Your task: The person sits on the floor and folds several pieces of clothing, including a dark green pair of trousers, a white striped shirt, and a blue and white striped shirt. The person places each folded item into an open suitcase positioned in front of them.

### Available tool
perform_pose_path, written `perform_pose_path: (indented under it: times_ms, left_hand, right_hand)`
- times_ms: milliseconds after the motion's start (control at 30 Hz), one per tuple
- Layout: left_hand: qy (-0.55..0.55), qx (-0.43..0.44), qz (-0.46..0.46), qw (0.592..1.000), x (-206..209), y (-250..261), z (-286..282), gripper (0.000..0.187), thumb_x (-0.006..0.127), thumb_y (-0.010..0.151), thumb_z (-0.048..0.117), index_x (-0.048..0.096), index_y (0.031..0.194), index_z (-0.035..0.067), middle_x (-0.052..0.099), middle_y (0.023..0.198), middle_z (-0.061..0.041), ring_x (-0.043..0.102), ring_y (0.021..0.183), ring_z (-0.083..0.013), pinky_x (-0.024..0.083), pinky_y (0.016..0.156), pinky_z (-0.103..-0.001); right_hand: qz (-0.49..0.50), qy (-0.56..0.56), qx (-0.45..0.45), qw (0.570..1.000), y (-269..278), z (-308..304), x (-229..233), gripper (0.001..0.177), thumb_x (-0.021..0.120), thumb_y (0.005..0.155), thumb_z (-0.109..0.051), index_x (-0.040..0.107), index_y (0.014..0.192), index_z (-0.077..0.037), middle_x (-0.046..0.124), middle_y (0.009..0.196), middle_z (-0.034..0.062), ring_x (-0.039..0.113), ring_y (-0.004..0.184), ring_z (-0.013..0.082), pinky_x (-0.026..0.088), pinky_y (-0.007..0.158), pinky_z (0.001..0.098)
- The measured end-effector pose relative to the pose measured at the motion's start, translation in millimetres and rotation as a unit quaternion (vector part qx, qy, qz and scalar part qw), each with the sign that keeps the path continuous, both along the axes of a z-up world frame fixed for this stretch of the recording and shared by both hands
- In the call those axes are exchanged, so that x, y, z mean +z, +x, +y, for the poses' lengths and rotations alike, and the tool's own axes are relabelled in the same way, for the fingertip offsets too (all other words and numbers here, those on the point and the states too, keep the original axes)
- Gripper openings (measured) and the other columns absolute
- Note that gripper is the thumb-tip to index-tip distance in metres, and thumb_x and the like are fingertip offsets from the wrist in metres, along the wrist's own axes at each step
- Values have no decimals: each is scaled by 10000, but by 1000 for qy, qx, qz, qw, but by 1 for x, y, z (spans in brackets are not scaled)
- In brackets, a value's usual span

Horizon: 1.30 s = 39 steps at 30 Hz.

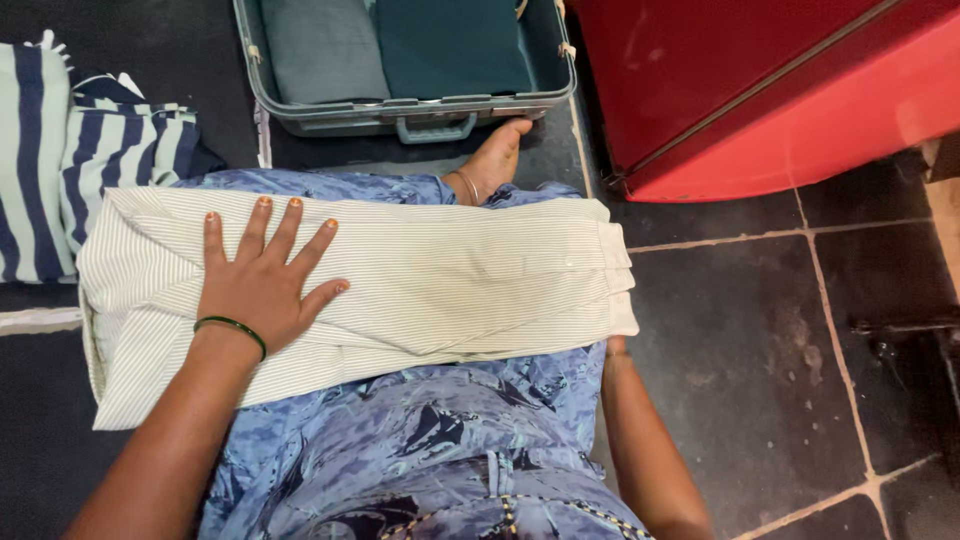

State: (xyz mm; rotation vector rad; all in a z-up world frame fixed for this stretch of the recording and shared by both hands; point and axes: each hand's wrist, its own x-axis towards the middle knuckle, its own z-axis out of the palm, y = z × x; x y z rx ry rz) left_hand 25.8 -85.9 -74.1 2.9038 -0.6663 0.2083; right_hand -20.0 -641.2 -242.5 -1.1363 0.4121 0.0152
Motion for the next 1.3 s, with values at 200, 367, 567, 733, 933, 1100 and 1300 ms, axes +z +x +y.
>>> perform_pose_path:
  times_ms: [200,367,567,733,933,1100,1300]
  left_hand:
    - [-14,-4,46,999,10,-6,-12,794,379,951,685,341,1563,181,277,1631,-152,212,1522,-356,62,1177,-657]
    - [-610,-94,446,648,29,-32,-63,695,417,1038,504,311,1583,87,387,1642,-153,353,1533,-299,274,1225,-485]
    - [-710,-21,630,314,16,-8,-140,808,393,939,658,304,1570,161,472,1533,-108,498,1353,-299,459,1032,-487]
    - [-739,-6,624,255,-17,-7,-153,728,539,1003,576,496,1488,35,593,1436,-136,596,1292,-249,542,1016,-384]
    - [-736,-57,549,391,-26,-8,-149,592,734,931,226,503,1436,21,618,1380,-113,606,1286,-221,511,1068,-351]
    - [-749,54,532,391,-34,10,-147,509,620,946,217,467,1418,100,636,1283,-84,637,1167,-212,555,961,-382]
    - [-751,85,531,384,-53,18,-146,477,576,1005,287,514,1418,59,646,1293,-96,647,1140,-203,560,945,-358]
  right_hand:
    - [-14,47,-41,998,21,27,93,799,440,988,-547,277,1589,-46,441,1541,202,444,1373,307,363,1139,441]
    - [-102,23,-36,994,14,82,190,906,377,961,-669,185,1631,-90,362,1617,195,372,1464,322,306,1207,461]
    - [-220,-107,106,964,-5,169,253,1033,302,930,-816,74,1681,-143,268,1709,186,286,1572,341,238,1290,485]
    - [-235,-224,205,923,-6,190,254,1143,256,861,-912,60,1679,-139,203,1749,173,169,1642,306,116,1321,461]
    - [-84,-198,103,971,-1,151,220,1088,259,848,-871,199,1641,-130,382,1624,171,386,1467,313,303,1192,477]
    - [-18,-107,93,990,-9,144,203,1000,259,901,-797,277,1602,-84,511,1507,211,534,1347,298,462,1087,469]
    - [46,-75,196,977,-11,148,216,980,258,918,-768,266,1598,-62,516,1488,208,597,1240,288,548,949,456]
